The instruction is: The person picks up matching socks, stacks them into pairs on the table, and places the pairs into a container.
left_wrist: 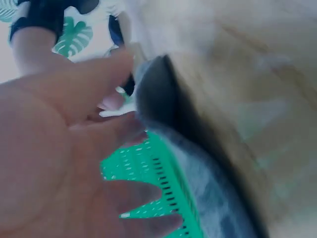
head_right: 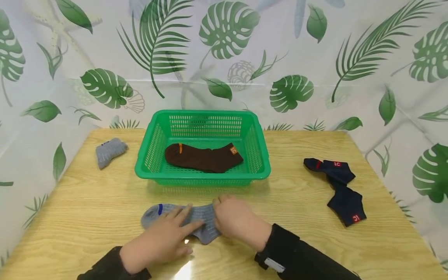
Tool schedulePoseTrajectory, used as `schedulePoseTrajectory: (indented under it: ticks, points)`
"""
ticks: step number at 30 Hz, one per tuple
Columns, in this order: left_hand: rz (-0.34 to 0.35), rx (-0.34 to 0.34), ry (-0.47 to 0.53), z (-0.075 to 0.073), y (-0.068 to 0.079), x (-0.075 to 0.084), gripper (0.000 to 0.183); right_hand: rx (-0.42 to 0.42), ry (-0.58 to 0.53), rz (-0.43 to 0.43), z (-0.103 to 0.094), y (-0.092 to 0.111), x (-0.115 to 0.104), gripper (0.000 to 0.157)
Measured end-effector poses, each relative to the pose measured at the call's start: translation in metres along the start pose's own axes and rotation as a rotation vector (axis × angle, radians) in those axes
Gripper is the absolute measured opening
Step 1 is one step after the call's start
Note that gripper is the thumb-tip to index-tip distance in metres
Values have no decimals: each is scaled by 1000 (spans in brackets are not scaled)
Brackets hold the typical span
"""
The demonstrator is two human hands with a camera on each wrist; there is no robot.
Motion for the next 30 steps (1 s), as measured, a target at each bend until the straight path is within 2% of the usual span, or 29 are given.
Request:
schedulePoseTrajectory:
  ticks: [4, 7, 11, 15, 19, 21, 23, 26, 28, 30]
  points:
    - [4, -152, 82, 5, -2, -3, 79, -215, -32, 23, 14, 4, -15, 72]
    - [33, -228, 117, 7, -1, -10, 86, -321, 7, 72, 26, 6, -15, 84]
    - [83, -280, 147, 11, 4, -26, 92, -369, 11, 51, 34, 12, -8, 90]
    - [132, -289, 184, 10, 12, -37, 92, -380, -25, 12, 35, 17, -1, 94]
    - [131, -177, 247, -6, 26, -42, 82, -330, -87, -41, 30, 21, 1, 93]
    - [105, -97, 268, -15, 36, -47, 77, -327, -130, -88, 28, 26, -1, 90]
    - [46, -9, 259, -24, 47, -60, 75, -349, -153, -149, 29, 32, -5, 86]
    - [-91, 117, 248, -38, 58, -95, 69, -377, -145, -234, 34, 39, -10, 81]
    - [-194, 193, 263, -45, 59, -127, 63, -373, -131, -262, 39, 41, -12, 79]
    - [-278, 240, 302, -49, 55, -160, 60, -356, -122, -265, 44, 42, -12, 81]
Point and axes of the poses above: each hand's wrist, its own y-axis away from the middle knuckle, its own z-axis out of the palm, x = y × z, the point moved 3 cm from there along -y, towards the middle knuckle, and after that the axes turned 12 degrees about -x, right-handed, at the moved point
